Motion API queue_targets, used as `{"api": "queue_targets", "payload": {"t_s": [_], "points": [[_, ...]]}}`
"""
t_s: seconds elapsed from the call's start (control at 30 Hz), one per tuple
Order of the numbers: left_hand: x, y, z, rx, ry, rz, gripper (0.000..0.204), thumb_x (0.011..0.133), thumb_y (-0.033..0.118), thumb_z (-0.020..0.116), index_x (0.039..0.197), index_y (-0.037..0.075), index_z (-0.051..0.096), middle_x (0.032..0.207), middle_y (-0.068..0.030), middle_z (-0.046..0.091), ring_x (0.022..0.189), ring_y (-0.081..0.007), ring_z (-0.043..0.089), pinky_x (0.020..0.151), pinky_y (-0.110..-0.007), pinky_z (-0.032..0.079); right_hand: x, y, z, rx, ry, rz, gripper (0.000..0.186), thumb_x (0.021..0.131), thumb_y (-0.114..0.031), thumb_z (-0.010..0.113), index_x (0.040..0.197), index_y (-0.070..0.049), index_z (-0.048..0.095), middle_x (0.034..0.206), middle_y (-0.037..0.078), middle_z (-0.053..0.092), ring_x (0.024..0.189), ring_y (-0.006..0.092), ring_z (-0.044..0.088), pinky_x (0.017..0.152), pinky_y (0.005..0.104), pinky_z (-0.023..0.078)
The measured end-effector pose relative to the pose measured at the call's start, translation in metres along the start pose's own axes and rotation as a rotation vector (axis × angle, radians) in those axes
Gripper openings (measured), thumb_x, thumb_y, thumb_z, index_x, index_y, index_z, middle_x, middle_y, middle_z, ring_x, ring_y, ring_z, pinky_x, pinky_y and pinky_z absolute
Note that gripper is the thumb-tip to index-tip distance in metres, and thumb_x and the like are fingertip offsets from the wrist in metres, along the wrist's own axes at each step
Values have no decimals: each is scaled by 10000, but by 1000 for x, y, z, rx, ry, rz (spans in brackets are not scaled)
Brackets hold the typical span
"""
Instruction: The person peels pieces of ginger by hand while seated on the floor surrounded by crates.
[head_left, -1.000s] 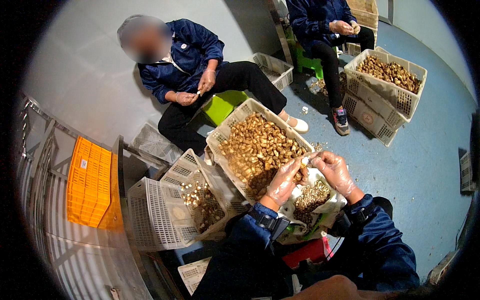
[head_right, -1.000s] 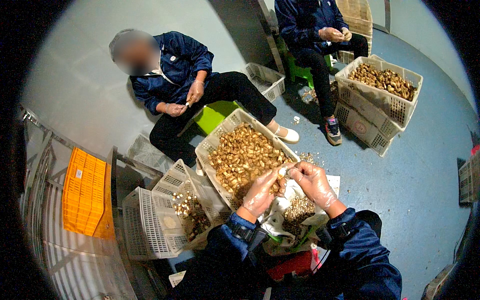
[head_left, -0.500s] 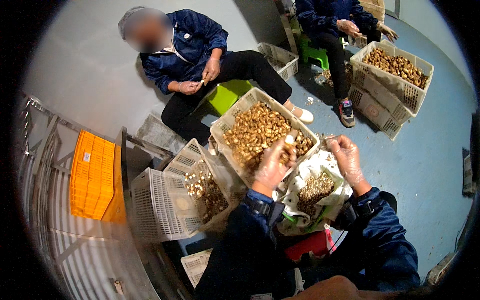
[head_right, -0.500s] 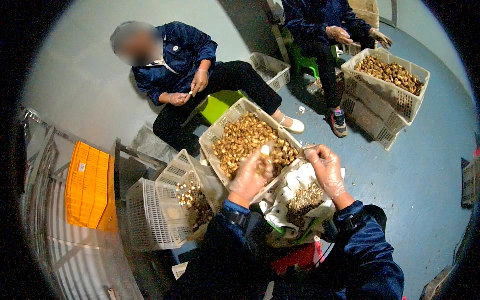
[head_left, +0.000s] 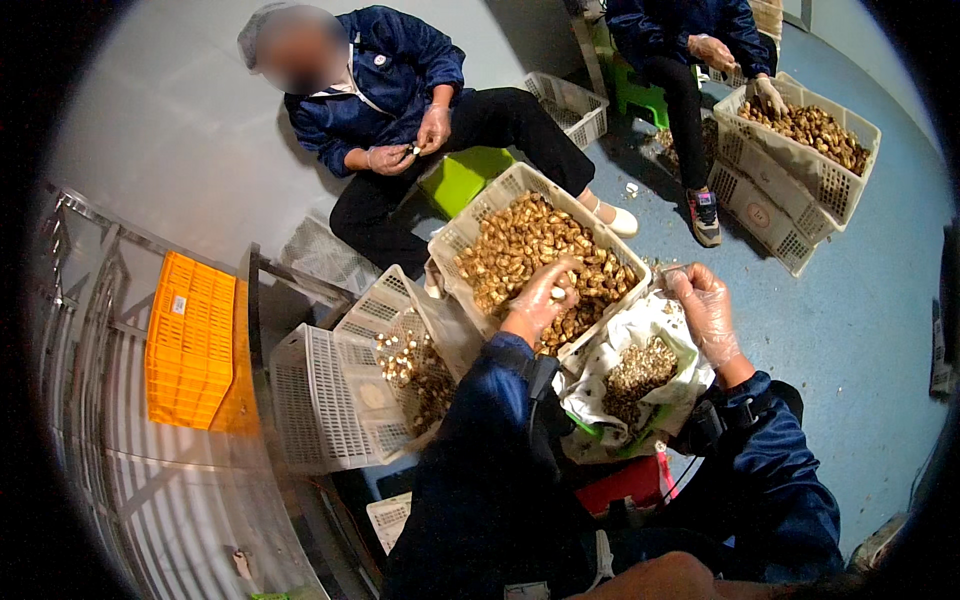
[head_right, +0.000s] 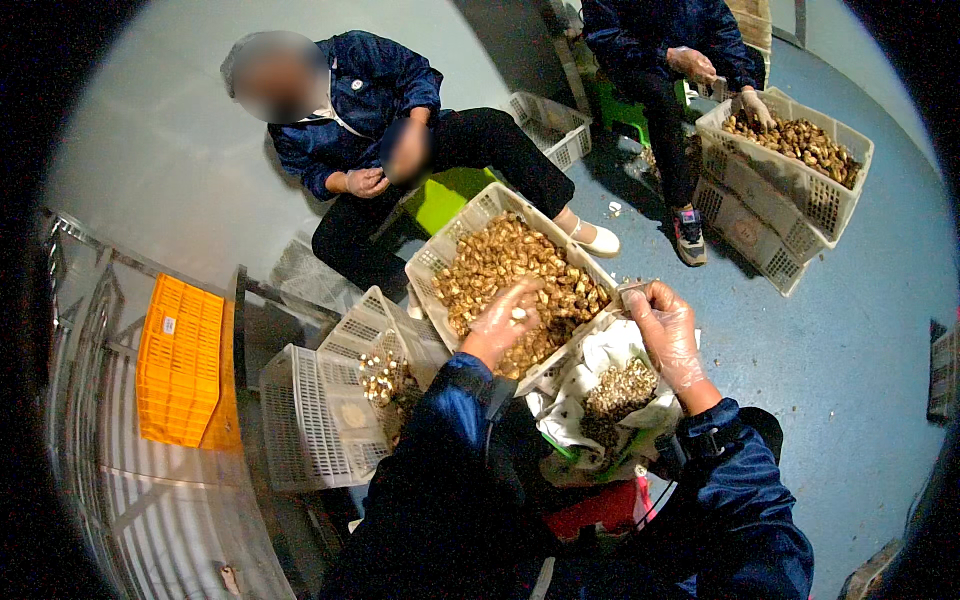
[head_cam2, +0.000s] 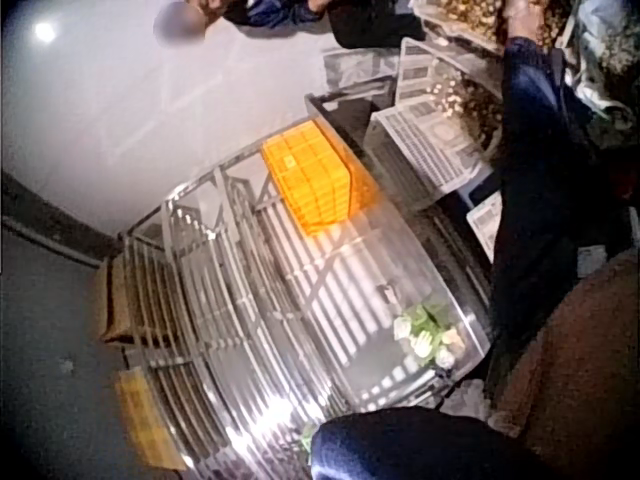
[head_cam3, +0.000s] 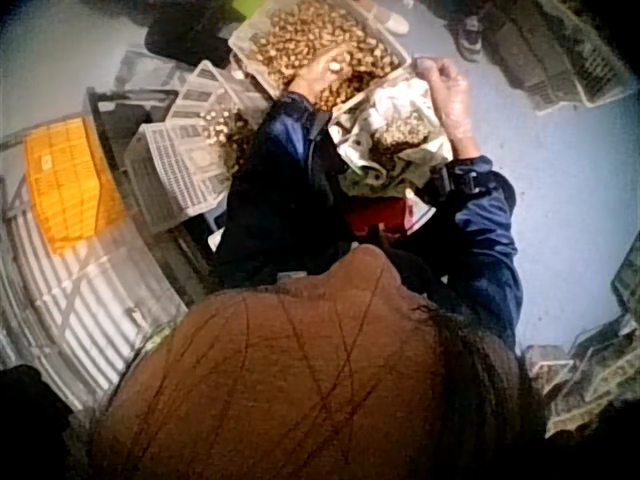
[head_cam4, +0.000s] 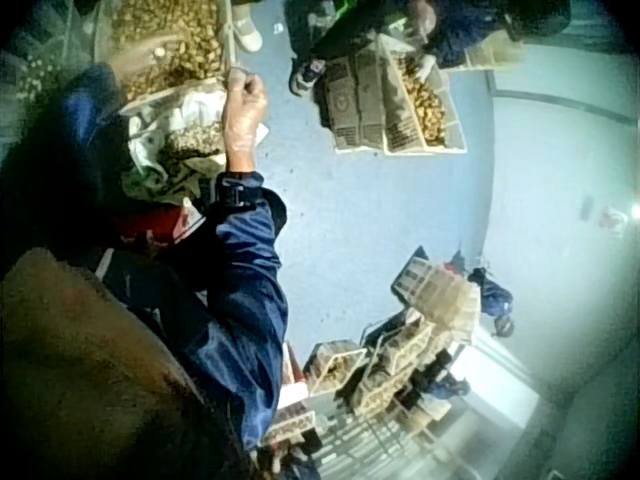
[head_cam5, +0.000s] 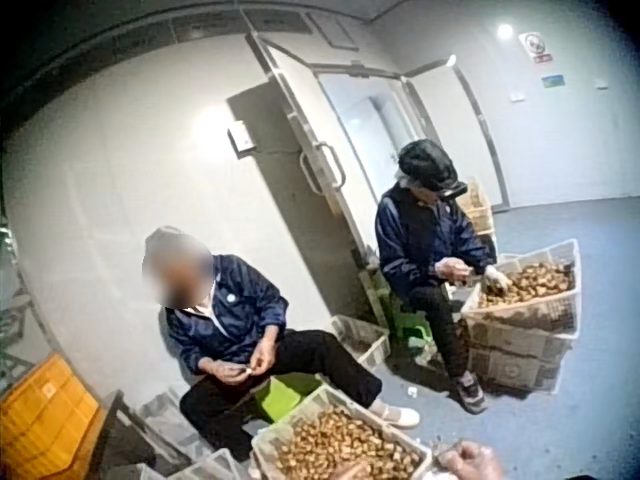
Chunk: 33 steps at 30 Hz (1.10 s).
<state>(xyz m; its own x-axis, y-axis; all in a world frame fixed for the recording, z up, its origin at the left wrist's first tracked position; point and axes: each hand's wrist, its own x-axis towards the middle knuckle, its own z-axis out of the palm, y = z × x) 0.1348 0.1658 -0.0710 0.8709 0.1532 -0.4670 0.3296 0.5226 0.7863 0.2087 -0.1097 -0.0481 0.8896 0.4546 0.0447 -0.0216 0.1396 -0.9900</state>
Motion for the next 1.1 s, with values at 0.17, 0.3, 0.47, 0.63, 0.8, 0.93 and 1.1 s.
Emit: {"api": "queue_targets", "payload": {"t_s": [0.17,0.3,0.47,0.63,0.8,0.93,1.1], "points": [[40,-52,-19,876,154,161,215,836,160,691,1014,44,659,967,-95,696,826,-213,627,736,-331,517,0,-8,8,-42,-4,5,216,966,-189,609,828,-26,570,849,-11,623,787,54,520,718,240,463],[44,-75,-12,1538,192,443,244,819,7,603,1057,11,661,1076,-170,641,945,-351,629,852,-398,516,-1,-3,-7,-114,9,25,227,975,-201,593,828,-32,561,874,45,664,799,92,582,744,273,507],[45,-78,-14,1624,199,481,268,822,-40,560,1069,-5,661,1078,-189,619,981,-364,616,881,-419,505,-4,-10,-2,-174,18,31,206,963,-184,603,868,-2,611,849,15,656,784,70,569,722,255,493],[52,-77,-12,1537,233,278,204,858,84,611,1055,69,662,1100,-184,614,983,-366,611,851,-442,510,-7,-13,-5,-225,-33,96,187,943,-175,631,848,-14,639,784,-28,628,740,47,512,667,247,453],[64,-87,-35,1401,263,403,232,850,116,648,1078,76,665,1021,-158,654,880,-329,644,785,-402,525,-8,-9,1,-219,-75,49,223,906,-156,669,764,-8,583,813,4,636,745,49,492,648,254,445],[59,-61,-14,582,196,215,339,881,127,623,1206,34,600,938,-63,679,770,-185,651,716,-316,522,-4,7,1,-164,-137,8,225,893,-138,675,750,-8,559,886,36,672,754,64,507,660,266,459],[-2,-18,49,138,-11,148,452,926,159,613,1338,7,505,1031,-41,643,857,-101,607,722,-247,493,-9,-13,2,-192,-124,-65,213,900,-123,665,751,-14,560,1031,72,676,892,98,550,790,282,461]]}}
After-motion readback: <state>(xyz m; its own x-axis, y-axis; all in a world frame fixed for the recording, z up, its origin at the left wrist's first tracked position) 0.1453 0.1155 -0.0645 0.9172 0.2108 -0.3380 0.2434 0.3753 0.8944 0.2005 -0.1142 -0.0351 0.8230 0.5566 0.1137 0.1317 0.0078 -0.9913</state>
